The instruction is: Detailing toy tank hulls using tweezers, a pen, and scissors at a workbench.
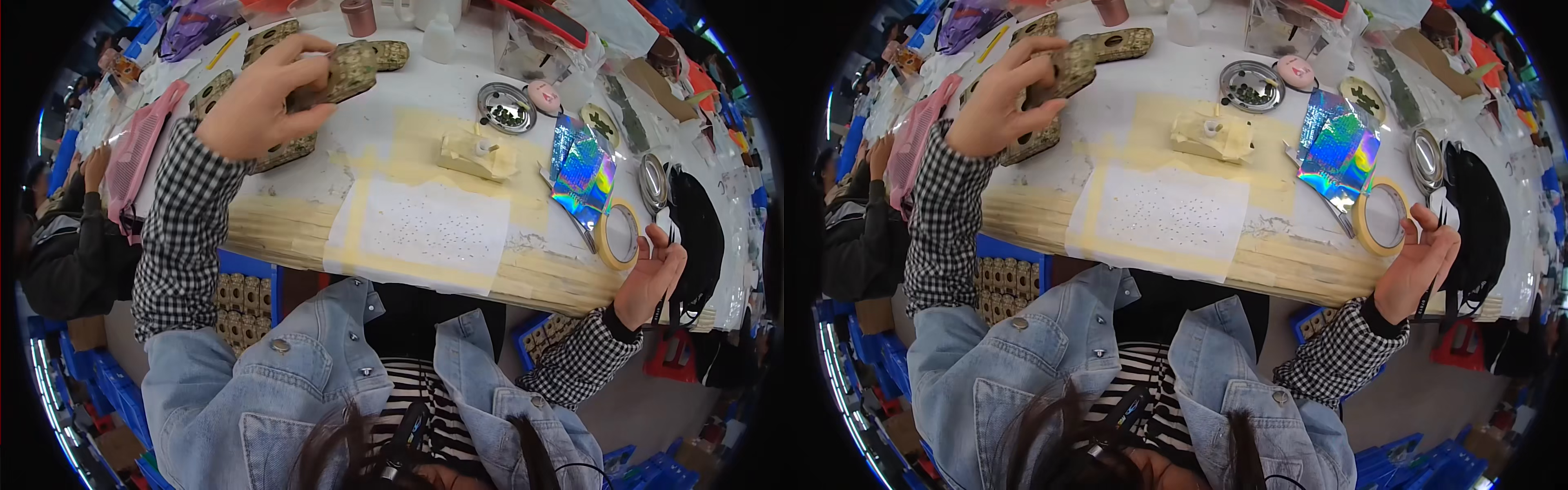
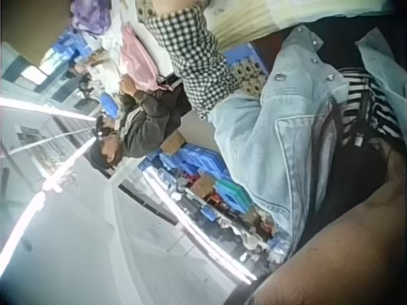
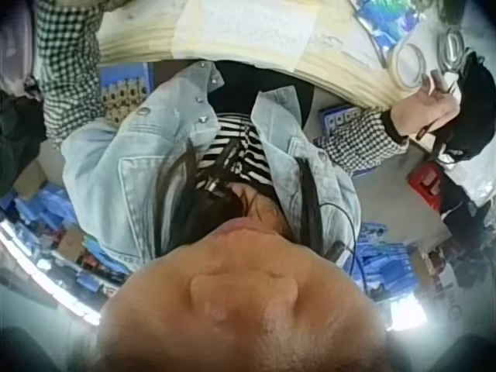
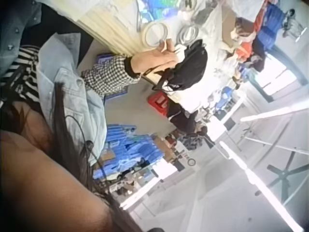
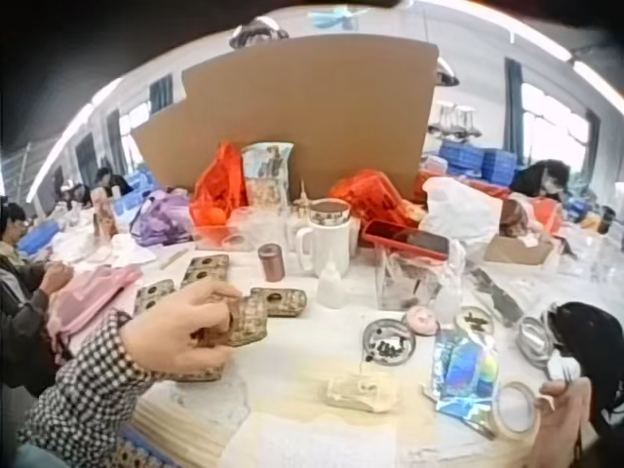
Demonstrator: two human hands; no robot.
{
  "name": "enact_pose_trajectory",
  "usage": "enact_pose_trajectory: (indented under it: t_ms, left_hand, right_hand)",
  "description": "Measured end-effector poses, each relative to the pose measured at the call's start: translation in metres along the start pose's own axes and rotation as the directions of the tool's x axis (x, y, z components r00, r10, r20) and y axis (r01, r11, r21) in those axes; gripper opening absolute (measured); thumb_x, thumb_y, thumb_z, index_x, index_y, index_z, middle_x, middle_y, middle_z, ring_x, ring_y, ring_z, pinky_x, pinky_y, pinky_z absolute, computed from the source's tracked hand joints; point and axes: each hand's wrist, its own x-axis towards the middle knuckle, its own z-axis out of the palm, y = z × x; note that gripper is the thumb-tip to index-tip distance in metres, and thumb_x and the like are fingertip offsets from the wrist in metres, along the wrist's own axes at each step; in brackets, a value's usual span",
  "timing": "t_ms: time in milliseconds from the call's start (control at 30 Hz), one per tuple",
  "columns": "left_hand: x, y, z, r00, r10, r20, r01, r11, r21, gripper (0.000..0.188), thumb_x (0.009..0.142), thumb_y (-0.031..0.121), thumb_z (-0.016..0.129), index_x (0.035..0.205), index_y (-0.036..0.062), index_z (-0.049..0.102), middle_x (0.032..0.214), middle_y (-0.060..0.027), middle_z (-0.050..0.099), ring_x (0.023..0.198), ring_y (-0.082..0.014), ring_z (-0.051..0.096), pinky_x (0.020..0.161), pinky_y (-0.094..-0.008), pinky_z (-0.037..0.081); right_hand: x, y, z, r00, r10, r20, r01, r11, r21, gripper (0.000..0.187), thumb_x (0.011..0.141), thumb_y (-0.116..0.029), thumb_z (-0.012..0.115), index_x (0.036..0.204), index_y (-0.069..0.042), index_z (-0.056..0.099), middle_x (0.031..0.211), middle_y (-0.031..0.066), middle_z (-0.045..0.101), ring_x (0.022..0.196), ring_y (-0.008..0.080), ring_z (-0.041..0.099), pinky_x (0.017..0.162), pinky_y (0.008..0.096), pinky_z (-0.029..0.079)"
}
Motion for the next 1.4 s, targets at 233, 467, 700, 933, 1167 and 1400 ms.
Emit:
enact_pose_trajectory:
  t_ms: [233, 467, 700, 933, 1167, 1400]
  left_hand:
    - [-0.103, 0.042, 0.038, 0.917, -0.275, -0.29, -0.263, 0.13, -0.956, 0.089, 0.076, 0.025, 0.068, 0.14, -0.0011, 0.011, 0.119, -0.0172, 0.048, 0.102, -0.0274, 0.054, 0.094, -0.0473, 0.045]
    - [-0.08, 0.068, 0.075, 0.901, -0.36, -0.241, -0.385, -0.413, -0.825, 0.081, 0.087, 0.036, 0.052, 0.141, -0.0028, 0.005, 0.131, -0.0207, 0.033, 0.095, -0.0227, 0.041, 0.059, -0.0261, 0.048]
    - [-0.082, 0.112, 0.074, 1.0, -0.011, -0.022, -0.016, 0.388, -0.921, 0.075, 0.064, 0.016, 0.079, 0.128, -0.0021, 0.045, 0.106, -0.0111, 0.054, 0.098, -0.0196, 0.051, 0.089, -0.0307, 0.039]
    - [-0.08, 0.128, 0.092, 0.974, -0.168, -0.15, -0.107, 0.239, -0.965, 0.092, 0.064, 0.011, 0.08, 0.138, 0.0005, 0.027, 0.117, -0.0129, 0.05, 0.105, -0.02, 0.05, 0.092, -0.0319, 0.041]
    - [-0.069, 0.155, 0.121, 0.964, -0.263, 0.044, -0.121, -0.581, -0.805, 0.093, 0.067, 0.022, 0.081, 0.137, 0.0029, 0.023, 0.137, -0.0172, 0.037, 0.127, -0.0284, 0.038, 0.105, -0.0434, 0.033]
    - [-0.074, 0.115, 0.122, 0.971, -0.224, -0.084, -0.239, -0.924, -0.298, 0.088, 0.083, 0.037, 0.065, 0.143, 0.0065, 0.008, 0.136, -0.0142, 0.036, 0.129, -0.0286, 0.033, 0.109, -0.0418, 0.029]
  right_hand:
    - [0.0, -0.006, 0.002, 0.993, -0.111, -0.033, 0.109, 0.992, -0.059, 0.022, 0.097, -0.027, 0.038, 0.091, -0.006, 0.045, 0.103, 0.0187, 0.059, 0.101, 0.0243, 0.055, 0.085, 0.0354, 0.044]
    - [-0.025, -0.049, 0.036, 0.941, -0.266, 0.208, 0.298, 0.944, -0.14, 0.029, 0.099, -0.027, 0.036, 0.094, -0.001, 0.047, 0.099, 0.0231, 0.06, 0.088, 0.0242, 0.056, 0.083, 0.0362, 0.043]
    - [-0.092, -0.08, 0.103, 0.53, -0.049, 0.847, 0.146, 0.989, -0.034, 0.082, 0.066, -0.046, 0.074, 0.121, 0.007, 0.044, 0.109, 0.0227, 0.057, 0.099, 0.0294, 0.058, 0.085, 0.0364, 0.046]
    - [-0.1, -0.082, 0.122, 0.471, -0.102, 0.876, 0.25, 0.968, -0.022, 0.089, 0.062, -0.031, 0.084, 0.13, 0.005, 0.039, 0.112, 0.0206, 0.058, 0.101, 0.0277, 0.059, 0.087, 0.0344, 0.047]
    - [-0.096, -0.084, 0.135, 0.542, -0.302, 0.785, 0.455, 0.89, 0.028, 0.08, 0.064, -0.037, 0.081, 0.123, 0.003, 0.045, 0.108, 0.0199, 0.059, 0.099, 0.0306, 0.058, 0.085, 0.038, 0.047]
    - [-0.054, -0.062, 0.142, 0.713, -0.384, 0.586, 0.603, 0.762, -0.234, 0.02, 0.076, -0.003, 0.066, 0.096, -0.003, 0.065, 0.086, 0.0127, 0.061, 0.077, 0.0236, 0.058, 0.066, 0.0304, 0.045]
